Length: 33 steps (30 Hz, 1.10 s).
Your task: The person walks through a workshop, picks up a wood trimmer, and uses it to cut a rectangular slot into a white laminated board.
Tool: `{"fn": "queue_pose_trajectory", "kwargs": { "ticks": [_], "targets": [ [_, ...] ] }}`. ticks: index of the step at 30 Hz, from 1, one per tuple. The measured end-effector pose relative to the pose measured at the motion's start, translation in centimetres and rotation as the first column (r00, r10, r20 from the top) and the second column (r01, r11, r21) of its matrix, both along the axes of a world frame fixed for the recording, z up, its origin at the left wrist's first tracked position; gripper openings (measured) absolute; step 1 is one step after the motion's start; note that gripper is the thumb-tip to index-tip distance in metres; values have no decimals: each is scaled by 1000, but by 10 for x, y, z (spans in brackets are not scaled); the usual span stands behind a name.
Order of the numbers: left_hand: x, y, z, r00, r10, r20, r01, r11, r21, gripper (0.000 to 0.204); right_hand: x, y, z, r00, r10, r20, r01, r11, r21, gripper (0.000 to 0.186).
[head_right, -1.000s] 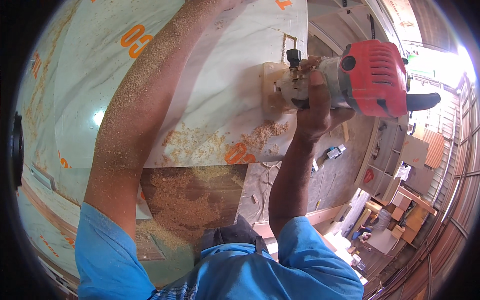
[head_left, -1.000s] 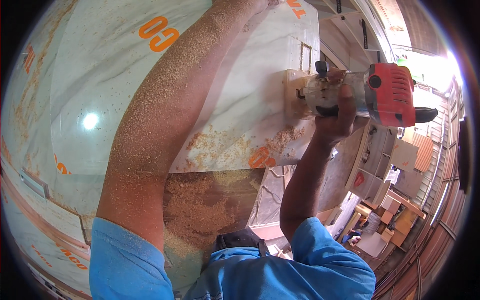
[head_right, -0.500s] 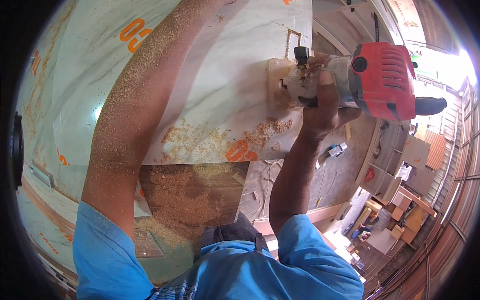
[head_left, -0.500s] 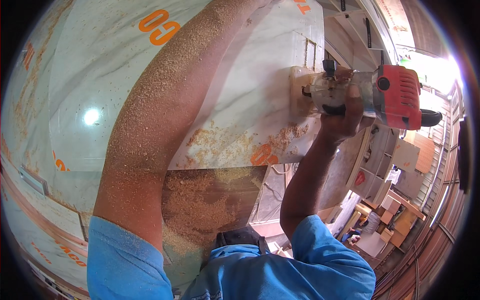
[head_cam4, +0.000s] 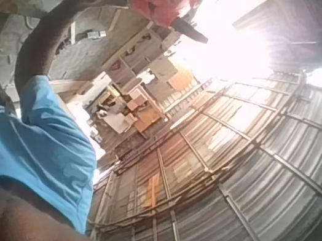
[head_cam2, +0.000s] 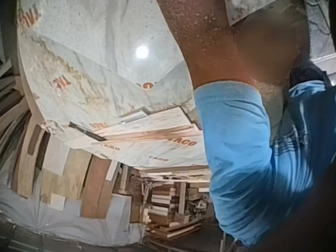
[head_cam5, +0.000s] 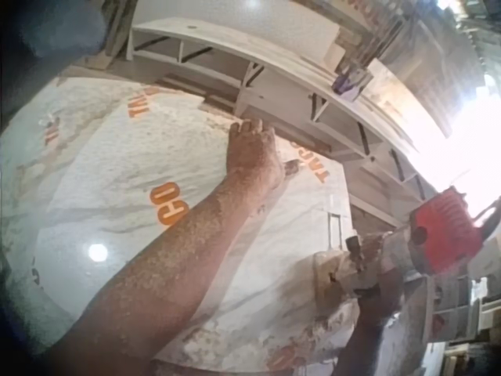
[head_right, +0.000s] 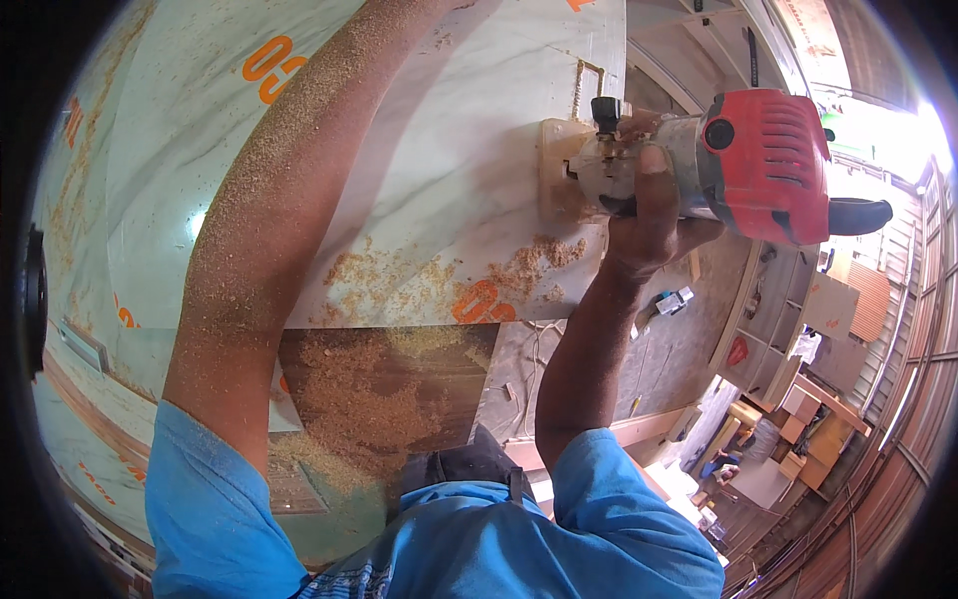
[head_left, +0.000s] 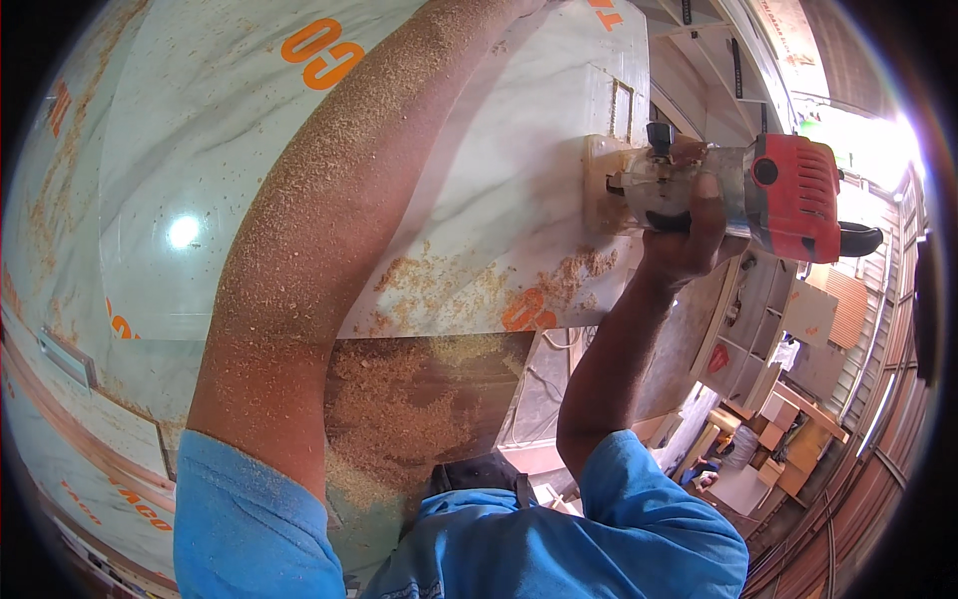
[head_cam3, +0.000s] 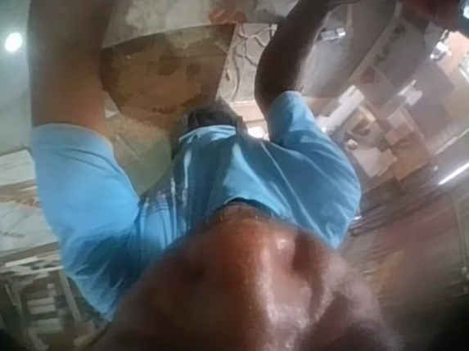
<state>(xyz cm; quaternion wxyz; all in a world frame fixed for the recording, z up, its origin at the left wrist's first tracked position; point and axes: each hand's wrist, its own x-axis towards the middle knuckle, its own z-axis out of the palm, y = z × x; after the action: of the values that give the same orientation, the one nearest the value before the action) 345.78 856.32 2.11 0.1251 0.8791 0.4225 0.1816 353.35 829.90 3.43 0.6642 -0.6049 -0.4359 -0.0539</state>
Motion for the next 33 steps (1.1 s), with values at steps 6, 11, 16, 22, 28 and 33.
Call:
{"fn": "queue_pose_trajectory", "kwargs": {
  "ticks": [6,11,16,22,28,33],
  "targets": [
    [0,1,-10,998,-9,67,7,999,41,87,-11,7,4,905,-253,341,302,948,-97,34],
    [-1,1,-9,999,-8,53,6,999,39,87,-17,12,11,988,-124,87,130,990,-64,33],
    [-3,0,1,1000,-17,-3,17,1000,-8,85,-22,15,16,999,-51,-9,51,999,-18,34],
    [-4,-6,2,1000,16,21,-17,998,65,86,-15,12,12,999,13,-44,-13,1000,-2,38],
    [0,1,0,1000,6,-30,-7,1000,-19,87,-8,7,9,999,-20,-39,20,1000,-7,40],
    [2,4,-3,999,-4,-42,4,1000,9,87,-7,9,9,996,34,-86,-30,998,55,43]
  ]
}}
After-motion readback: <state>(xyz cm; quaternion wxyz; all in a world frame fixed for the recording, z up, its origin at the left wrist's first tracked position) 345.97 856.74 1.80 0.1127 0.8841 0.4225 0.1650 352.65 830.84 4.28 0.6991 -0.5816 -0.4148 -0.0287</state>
